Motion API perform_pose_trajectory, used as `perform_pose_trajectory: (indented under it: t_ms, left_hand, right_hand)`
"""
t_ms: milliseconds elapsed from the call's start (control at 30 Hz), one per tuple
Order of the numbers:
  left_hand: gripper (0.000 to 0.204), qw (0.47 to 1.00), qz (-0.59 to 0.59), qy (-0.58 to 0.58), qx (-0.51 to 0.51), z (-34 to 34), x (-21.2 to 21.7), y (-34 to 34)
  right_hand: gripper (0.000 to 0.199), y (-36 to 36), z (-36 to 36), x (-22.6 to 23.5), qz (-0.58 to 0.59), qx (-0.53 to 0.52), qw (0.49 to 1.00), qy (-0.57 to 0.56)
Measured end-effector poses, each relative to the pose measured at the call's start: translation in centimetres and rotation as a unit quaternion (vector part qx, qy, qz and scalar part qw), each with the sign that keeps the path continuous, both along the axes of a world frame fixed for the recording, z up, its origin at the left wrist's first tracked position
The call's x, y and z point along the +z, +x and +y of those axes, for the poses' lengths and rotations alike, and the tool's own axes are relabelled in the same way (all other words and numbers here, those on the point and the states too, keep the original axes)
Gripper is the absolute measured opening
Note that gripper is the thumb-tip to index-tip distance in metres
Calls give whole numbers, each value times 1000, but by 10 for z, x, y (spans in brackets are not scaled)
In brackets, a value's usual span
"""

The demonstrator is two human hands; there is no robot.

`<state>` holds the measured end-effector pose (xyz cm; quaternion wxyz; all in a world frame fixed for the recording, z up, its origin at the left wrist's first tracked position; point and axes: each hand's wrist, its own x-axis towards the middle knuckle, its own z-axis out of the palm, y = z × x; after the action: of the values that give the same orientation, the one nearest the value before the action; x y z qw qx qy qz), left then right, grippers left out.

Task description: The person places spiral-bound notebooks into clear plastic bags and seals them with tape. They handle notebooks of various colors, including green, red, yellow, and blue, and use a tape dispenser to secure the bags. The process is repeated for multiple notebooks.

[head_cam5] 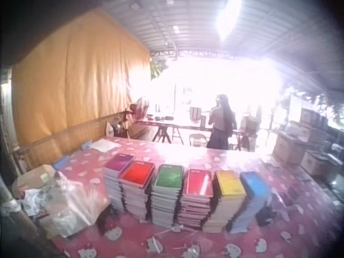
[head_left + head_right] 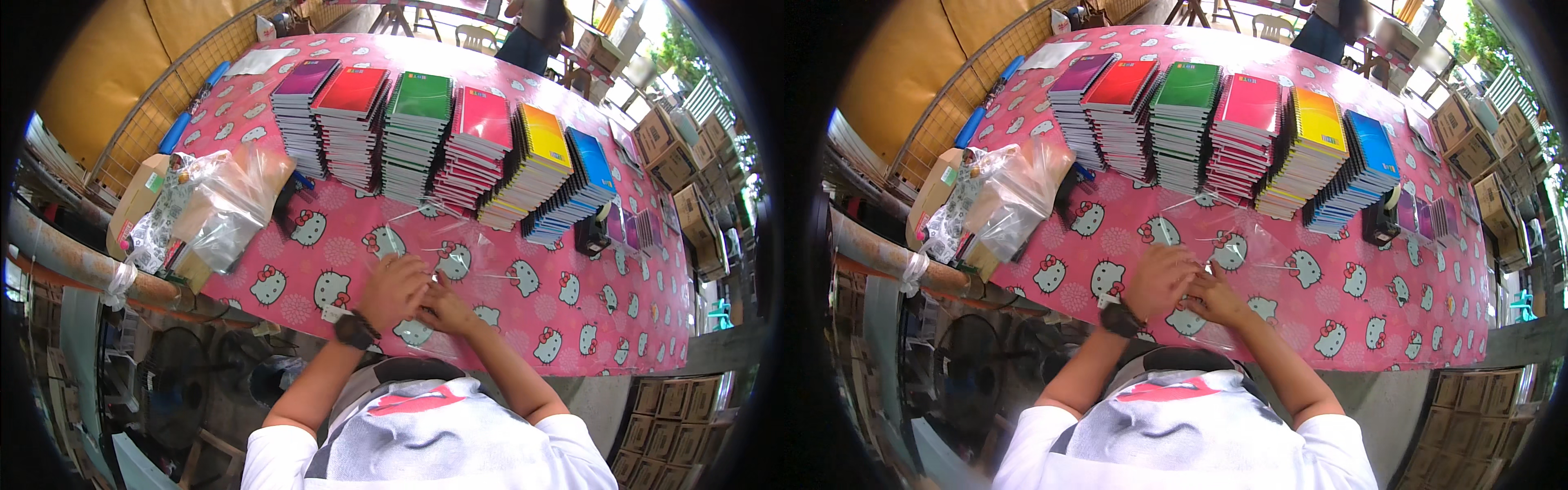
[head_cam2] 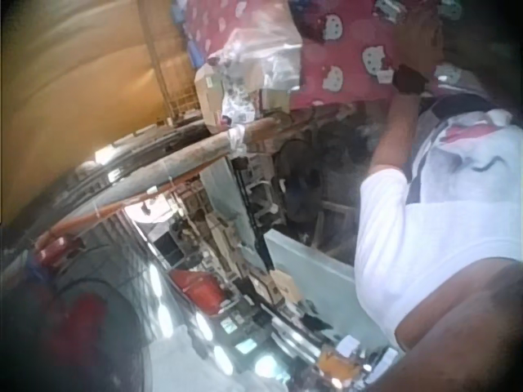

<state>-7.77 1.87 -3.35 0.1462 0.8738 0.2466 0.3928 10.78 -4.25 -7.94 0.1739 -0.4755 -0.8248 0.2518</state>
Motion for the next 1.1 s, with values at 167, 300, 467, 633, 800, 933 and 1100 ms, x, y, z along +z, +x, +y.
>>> perform_pose_trajectory:
  t_ms: [167, 300, 467, 633, 800, 933, 1100]
  left_hand:
    - [44, 964, 194, -137, 120, -18, -43, 11]
    - [53, 944, 224, -139, 199, -39, -45, 13]
    - [59, 933, 271, -93, 216, -49, -66, 28]
    - [60, 924, 318, -86, 192, -43, -67, 14]
    - [58, 939, 267, -92, 197, -34, -62, 10]
    - [51, 970, 147, -80, 175, -27, -44, 7]
    - [40, 982, 110, -151, 5, -25, -50, 6]
  right_hand:
    - [42, 43, -30, 0, -48, -132, 980, 143]
    - [47, 98, -44, 8, -130, -242, 956, 103]
    - [56, 95, -43, -2, -183, -236, 941, 158]
    - [60, 94, -56, -10, -189, -241, 943, 133]
    - [50, 93, -46, 1, -113, -267, 936, 198]
    - [26, 53, -4, 97, 110, -217, 937, 250]
    - [15, -56, 109, 201, 123, -26, 938, 322]
